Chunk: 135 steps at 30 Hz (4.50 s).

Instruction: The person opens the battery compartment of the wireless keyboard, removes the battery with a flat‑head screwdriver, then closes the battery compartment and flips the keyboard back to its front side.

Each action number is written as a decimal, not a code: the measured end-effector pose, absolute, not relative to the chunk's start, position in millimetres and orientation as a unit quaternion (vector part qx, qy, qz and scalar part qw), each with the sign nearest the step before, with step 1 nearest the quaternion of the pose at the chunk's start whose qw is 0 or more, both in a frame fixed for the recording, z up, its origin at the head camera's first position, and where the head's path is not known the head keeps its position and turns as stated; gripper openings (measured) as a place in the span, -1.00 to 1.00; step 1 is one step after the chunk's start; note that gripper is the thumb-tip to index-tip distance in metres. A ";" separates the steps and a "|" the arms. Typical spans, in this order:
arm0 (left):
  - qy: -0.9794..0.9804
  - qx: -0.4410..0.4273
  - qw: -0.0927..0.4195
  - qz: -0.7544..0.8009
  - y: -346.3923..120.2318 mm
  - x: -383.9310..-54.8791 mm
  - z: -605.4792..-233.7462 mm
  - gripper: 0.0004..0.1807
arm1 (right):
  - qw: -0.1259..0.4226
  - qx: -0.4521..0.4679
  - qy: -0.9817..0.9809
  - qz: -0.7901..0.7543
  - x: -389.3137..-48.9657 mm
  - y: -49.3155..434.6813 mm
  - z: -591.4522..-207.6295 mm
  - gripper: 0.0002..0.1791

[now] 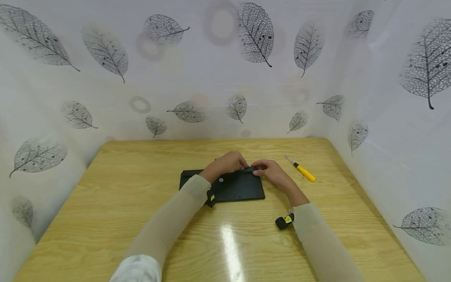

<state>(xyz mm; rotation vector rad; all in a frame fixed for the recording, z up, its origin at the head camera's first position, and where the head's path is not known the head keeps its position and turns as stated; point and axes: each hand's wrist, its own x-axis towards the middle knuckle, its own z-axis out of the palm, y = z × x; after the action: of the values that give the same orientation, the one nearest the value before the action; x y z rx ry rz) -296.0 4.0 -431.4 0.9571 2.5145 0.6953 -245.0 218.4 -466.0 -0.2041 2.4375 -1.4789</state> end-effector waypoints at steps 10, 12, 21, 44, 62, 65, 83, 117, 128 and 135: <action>0.891 0.291 0.176 0.300 -1.1 -290.2 -436.5 -0.81 | 0.154 -0.071 0.841 -0.514 -244.2 219.8 -466.3 -0.60; 0.890 0.285 0.174 0.310 -2.0 -290.6 -438.1 -0.82 | 0.154 -0.068 0.841 -0.514 -244.6 219.8 -465.9 -0.61; 0.880 0.308 0.192 0.306 -1.2 -291.4 -439.5 -0.79 | 0.146 -0.075 0.845 -0.509 -241.4 219.5 -464.3 -0.60; 0.856 0.324 0.205 0.347 -20.2 -298.6 -447.9 -0.71 | 0.146 -0.074 0.844 -0.512 -247.4 220.4 -468.3 -0.62; 0.845 0.308 0.217 0.379 -7.1 -291.0 -449.4 -0.63 | 0.143 -0.054 0.858 -0.491 -217.8 226.3 -456.1 -0.47; 0.845 0.310 0.220 0.376 -1.2 -291.2 -449.6 -0.62 | 0.143 -0.050 0.863 -0.482 -209.8 226.2 -454.6 -0.51; 0.857 0.321 0.203 0.349 28.3 -292.2 -459.6 -0.63 | 0.140 -0.011 0.864 -0.483 -178.8 217.6 -453.9 -0.56; 0.845 0.347 0.091 0.396 14.2 -284.5 -394.8 -0.61 | 0.098 -0.052 0.734 -0.670 -141.1 233.0 -411.8 -0.44; 0.825 0.346 0.015 0.447 3.3 -277.3 -358.6 -0.61 | 0.040 -0.091 0.712 -0.695 -135.5 220.1 -367.4 -0.49; 0.792 0.340 -0.039 0.505 1.1 -269.6 -337.2 -0.63 | -0.015 -0.114 0.750 -0.651 -128.4 214.5 -335.1 -0.52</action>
<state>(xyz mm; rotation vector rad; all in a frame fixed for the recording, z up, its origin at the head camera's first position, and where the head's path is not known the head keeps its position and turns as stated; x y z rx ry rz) -269.6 1.1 -337.2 1.0963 2.5528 1.6259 -128.4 214.5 -335.1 -0.3625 2.3796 -2.0656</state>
